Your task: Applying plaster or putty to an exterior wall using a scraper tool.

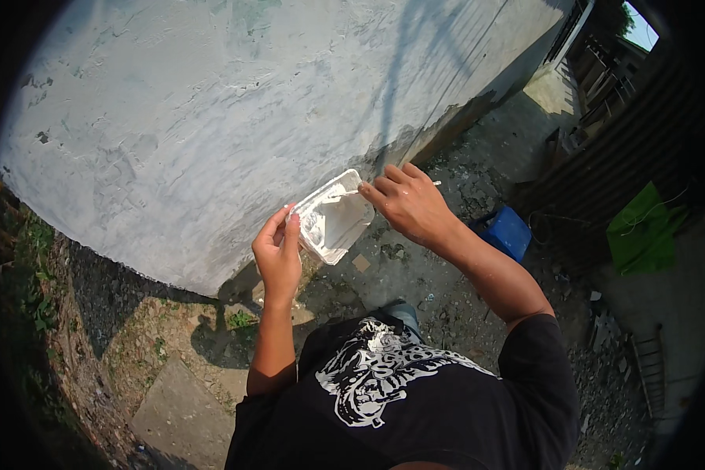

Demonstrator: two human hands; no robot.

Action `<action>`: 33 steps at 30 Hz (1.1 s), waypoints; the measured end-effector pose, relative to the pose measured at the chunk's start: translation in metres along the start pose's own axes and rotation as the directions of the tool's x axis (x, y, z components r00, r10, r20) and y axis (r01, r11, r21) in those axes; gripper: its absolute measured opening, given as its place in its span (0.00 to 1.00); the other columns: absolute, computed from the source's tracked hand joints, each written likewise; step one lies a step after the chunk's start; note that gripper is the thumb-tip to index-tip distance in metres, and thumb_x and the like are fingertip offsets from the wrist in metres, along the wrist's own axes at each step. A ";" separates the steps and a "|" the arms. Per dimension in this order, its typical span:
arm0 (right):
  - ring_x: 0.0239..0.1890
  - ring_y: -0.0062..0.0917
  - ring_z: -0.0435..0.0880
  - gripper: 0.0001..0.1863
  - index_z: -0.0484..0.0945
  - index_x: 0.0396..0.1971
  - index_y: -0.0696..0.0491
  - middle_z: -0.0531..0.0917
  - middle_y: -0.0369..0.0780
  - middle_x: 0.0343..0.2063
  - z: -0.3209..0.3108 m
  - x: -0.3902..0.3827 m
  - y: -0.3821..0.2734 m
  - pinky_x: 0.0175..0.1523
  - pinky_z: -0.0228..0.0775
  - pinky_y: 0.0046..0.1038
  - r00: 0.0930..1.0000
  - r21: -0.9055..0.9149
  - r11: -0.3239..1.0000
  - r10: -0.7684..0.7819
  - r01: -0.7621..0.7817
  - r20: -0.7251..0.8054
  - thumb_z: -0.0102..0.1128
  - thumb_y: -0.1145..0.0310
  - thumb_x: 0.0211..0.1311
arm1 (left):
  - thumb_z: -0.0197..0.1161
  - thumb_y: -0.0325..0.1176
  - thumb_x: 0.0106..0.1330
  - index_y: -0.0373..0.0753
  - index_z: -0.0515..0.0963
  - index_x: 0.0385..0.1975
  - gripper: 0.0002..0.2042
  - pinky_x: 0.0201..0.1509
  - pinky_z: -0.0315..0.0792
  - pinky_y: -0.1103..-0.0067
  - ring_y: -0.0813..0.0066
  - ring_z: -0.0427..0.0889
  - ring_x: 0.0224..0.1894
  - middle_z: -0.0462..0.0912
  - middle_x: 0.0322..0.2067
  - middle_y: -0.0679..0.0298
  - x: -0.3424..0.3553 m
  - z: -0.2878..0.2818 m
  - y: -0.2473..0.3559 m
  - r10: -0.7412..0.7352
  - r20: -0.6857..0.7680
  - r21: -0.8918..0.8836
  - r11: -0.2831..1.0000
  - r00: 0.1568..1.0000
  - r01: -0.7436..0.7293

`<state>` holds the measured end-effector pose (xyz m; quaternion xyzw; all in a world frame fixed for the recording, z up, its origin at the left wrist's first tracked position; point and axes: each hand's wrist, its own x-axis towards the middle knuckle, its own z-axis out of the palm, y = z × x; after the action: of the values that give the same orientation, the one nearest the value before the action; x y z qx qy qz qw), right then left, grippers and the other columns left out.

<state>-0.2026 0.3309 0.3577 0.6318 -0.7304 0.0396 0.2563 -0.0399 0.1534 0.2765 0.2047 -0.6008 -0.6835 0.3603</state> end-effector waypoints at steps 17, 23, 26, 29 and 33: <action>0.38 0.31 0.80 0.20 0.78 0.42 0.56 0.82 0.39 0.28 0.021 0.008 -0.013 0.43 0.71 0.32 0.978 0.126 0.974 0.175 -0.189 0.114 0.62 0.75 0.44 | 0.61 0.32 0.71 0.29 0.76 0.56 0.17 0.40 0.72 0.84 0.85 0.76 0.38 0.81 0.41 0.65 0.004 0.004 -0.008 0.119 0.053 -0.131 0.985 0.991 -0.111; 0.39 0.29 0.80 0.18 0.79 0.40 0.55 0.83 0.37 0.28 0.007 0.019 -0.023 0.45 0.70 0.30 0.973 0.153 0.981 0.081 -0.115 0.215 0.62 0.76 0.44 | 0.61 0.33 0.71 0.30 0.75 0.57 0.18 0.37 0.73 0.86 0.86 0.76 0.37 0.80 0.39 0.66 0.005 0.000 -0.020 0.104 0.051 -0.123 0.988 0.993 -0.097; 0.40 0.31 0.81 0.18 0.80 0.40 0.54 0.83 0.38 0.29 0.005 0.024 -0.027 0.46 0.70 0.31 0.978 0.230 0.971 0.015 -0.064 0.206 0.62 0.76 0.43 | 0.61 0.32 0.71 0.30 0.74 0.57 0.18 0.37 0.72 0.86 0.86 0.75 0.36 0.80 0.38 0.67 0.004 0.001 -0.020 0.092 0.020 -0.162 0.983 0.996 -0.088; 0.40 0.35 0.82 0.20 0.81 0.43 0.55 0.83 0.41 0.29 0.002 0.031 -0.027 0.46 0.72 0.36 0.961 0.314 0.947 -0.018 -0.072 0.274 0.63 0.76 0.45 | 0.61 0.32 0.71 0.28 0.74 0.57 0.18 0.44 0.76 0.82 0.81 0.79 0.41 0.81 0.45 0.61 0.002 -0.004 -0.026 0.027 0.041 -0.230 0.973 0.999 -0.017; 0.40 0.40 0.83 0.21 0.80 0.48 0.57 0.85 0.47 0.35 0.015 0.025 0.000 0.47 0.74 0.36 0.925 0.585 0.757 0.066 -0.291 0.375 0.64 0.76 0.50 | 0.61 0.32 0.72 0.30 0.74 0.57 0.18 0.44 0.78 0.80 0.79 0.80 0.44 0.81 0.46 0.60 -0.001 -0.006 -0.027 -0.066 0.063 -0.262 0.962 0.996 0.080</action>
<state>-0.2096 0.3028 0.3555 0.6043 -0.7645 0.1998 -0.1019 -0.0420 0.1502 0.2489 0.1584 -0.5057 -0.7757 0.3426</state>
